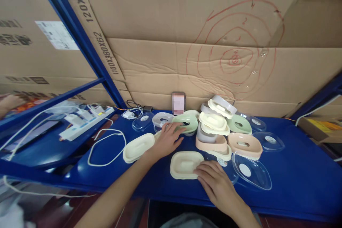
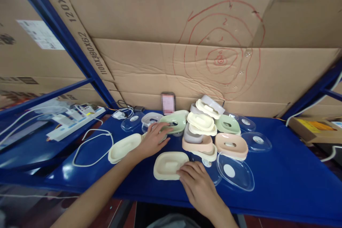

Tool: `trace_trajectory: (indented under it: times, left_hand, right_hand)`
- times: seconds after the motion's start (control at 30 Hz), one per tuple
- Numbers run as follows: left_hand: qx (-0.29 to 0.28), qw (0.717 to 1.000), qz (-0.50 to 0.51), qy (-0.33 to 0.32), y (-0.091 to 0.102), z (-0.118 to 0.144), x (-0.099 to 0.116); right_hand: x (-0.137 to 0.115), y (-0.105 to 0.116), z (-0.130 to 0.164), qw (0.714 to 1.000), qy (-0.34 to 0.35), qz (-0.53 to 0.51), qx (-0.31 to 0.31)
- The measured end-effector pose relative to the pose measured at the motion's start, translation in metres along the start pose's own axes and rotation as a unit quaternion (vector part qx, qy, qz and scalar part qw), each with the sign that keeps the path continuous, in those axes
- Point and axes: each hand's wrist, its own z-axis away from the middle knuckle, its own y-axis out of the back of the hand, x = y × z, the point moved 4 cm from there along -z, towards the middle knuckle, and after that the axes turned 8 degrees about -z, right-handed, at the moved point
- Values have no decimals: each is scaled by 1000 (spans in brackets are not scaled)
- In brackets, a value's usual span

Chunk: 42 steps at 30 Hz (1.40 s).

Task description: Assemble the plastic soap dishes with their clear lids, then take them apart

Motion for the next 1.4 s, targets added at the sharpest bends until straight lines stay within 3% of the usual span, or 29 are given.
trace_trajectory:
  times: [0.53,0.73,0.9,1.0,1.13,1.2,1.3,1.4]
  left_hand:
    - [51,998,27,-26,8,2,1]
    - [59,998,-2,17,14,0,8]
    - [43,997,-34,46,7,-5,-4]
    - [60,996,-29,52,22,-4,-6]
    - [131,989,38,62,63,21,17]
    - [119,990,69,42,74,41,38]
    - [78,995,63,4,74,69,66]
    - [55,996,71,-11,62,85,77]
  right_hand:
    - [3,1,2,1000,-23,12,6]
    - [5,2,8,999,-3,-28,22]
    - [4,4,8,999,4,-38,29]
    - [2,6,7,999,11,-33,32]
    - [3,9,12,998,-3,-9,67]
    - [5,12,16,994,-16,11,108]
    - [8,11,18,990,-22,44,133]
    - [8,5,14,994,-10,77,80]
